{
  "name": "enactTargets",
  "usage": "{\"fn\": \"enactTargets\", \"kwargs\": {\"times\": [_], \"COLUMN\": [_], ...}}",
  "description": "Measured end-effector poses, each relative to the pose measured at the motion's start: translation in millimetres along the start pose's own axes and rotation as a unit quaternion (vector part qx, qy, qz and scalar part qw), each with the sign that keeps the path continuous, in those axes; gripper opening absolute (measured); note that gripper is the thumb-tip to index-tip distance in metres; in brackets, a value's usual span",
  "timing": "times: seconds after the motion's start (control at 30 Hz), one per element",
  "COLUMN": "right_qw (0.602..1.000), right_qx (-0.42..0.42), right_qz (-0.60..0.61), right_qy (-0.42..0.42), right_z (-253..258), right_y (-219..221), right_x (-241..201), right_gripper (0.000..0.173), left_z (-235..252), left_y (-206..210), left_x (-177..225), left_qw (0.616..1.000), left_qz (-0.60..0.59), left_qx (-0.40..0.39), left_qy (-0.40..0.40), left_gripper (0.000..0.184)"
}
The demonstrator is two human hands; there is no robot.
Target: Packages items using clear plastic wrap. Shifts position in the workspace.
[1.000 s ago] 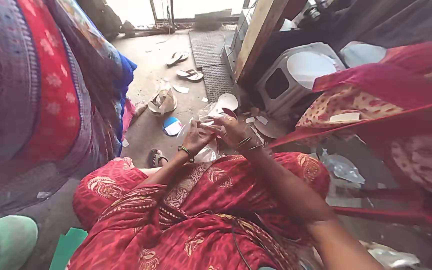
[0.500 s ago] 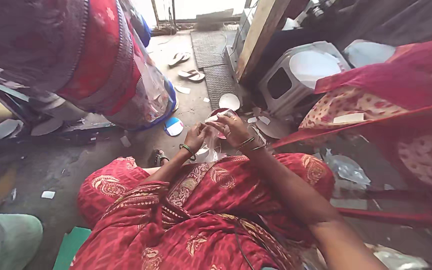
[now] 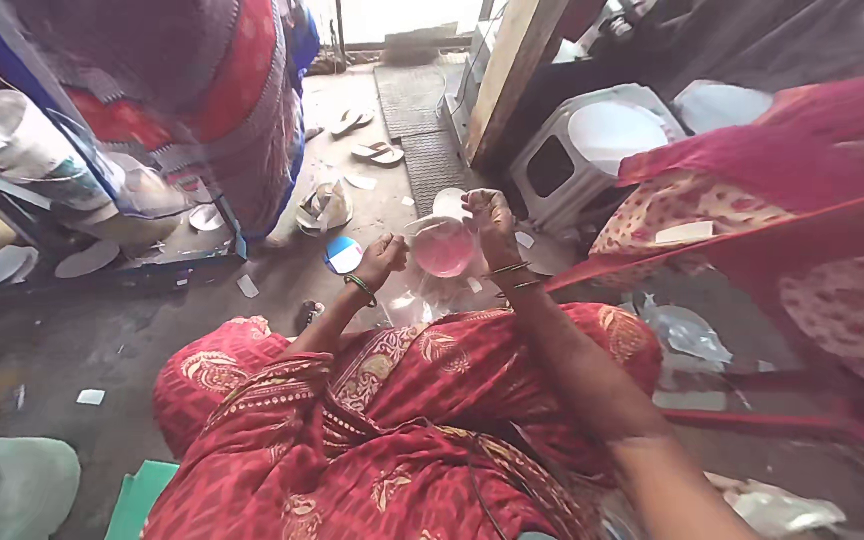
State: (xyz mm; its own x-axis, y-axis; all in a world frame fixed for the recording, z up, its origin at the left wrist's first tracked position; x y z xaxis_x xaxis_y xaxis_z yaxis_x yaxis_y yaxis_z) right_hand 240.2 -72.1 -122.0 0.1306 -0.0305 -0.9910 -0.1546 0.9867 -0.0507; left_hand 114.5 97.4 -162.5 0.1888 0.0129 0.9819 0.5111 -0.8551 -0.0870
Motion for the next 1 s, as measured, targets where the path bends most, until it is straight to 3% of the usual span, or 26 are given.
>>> {"fn": "enactTargets", "kwargs": {"times": [0.13, 0.27, 0.4, 0.53, 0.6, 0.77, 0.8, 0.9, 1.0], "right_qw": [0.991, 0.964, 0.947, 0.883, 0.871, 0.883, 0.893, 0.938, 0.978], "right_qx": [-0.058, -0.179, -0.248, -0.250, -0.213, -0.132, -0.123, -0.070, -0.049], "right_qz": [-0.046, -0.085, -0.136, -0.279, -0.307, -0.218, -0.187, -0.130, -0.027], "right_qy": [-0.108, -0.178, -0.152, -0.281, -0.318, -0.394, -0.390, -0.314, -0.200], "right_z": [6, 0, -9, -18, -21, -31, -32, -21, -6], "right_y": [7, 20, 18, 31, 35, 30, 26, 13, 5], "right_x": [-14, -24, -22, -18, -15, -41, -47, -54, -33], "right_gripper": [0.070, 0.104, 0.112, 0.121, 0.109, 0.030, 0.021, 0.020, 0.018], "left_z": [-7, -7, 5, 12, 13, 8, 8, -9, -23], "left_y": [5, 1, -13, -28, -28, -22, -24, -30, -25], "left_x": [0, 11, 20, 23, 25, 31, 32, 46, 60], "left_qw": [0.995, 0.996, 0.999, 0.997, 0.997, 0.992, 0.987, 0.955, 0.926], "left_qz": [-0.057, -0.069, -0.031, -0.015, -0.021, 0.072, 0.101, 0.203, 0.261], "left_qx": [-0.043, -0.055, 0.013, 0.057, 0.050, 0.005, 0.008, 0.021, 0.012], "left_qy": [-0.071, -0.022, 0.025, 0.050, 0.056, 0.102, 0.125, 0.215, 0.272], "left_gripper": [0.035, 0.034, 0.027, 0.024, 0.020, 0.022, 0.024, 0.032, 0.029]}}
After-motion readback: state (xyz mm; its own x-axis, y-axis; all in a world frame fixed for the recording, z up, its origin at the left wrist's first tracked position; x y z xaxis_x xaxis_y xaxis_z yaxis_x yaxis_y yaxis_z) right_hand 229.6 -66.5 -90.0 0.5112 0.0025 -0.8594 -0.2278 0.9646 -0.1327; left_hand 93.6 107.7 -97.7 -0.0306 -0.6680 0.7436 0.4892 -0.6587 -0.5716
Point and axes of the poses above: each hand's wrist, its own z-axis towards the middle knuckle, its own y-axis out of the palm, x = y × z, the point moved 9 cm from there along z, towards the middle knuckle, and after that the axes turned 15 degrees about x, right-handed, at the moved point
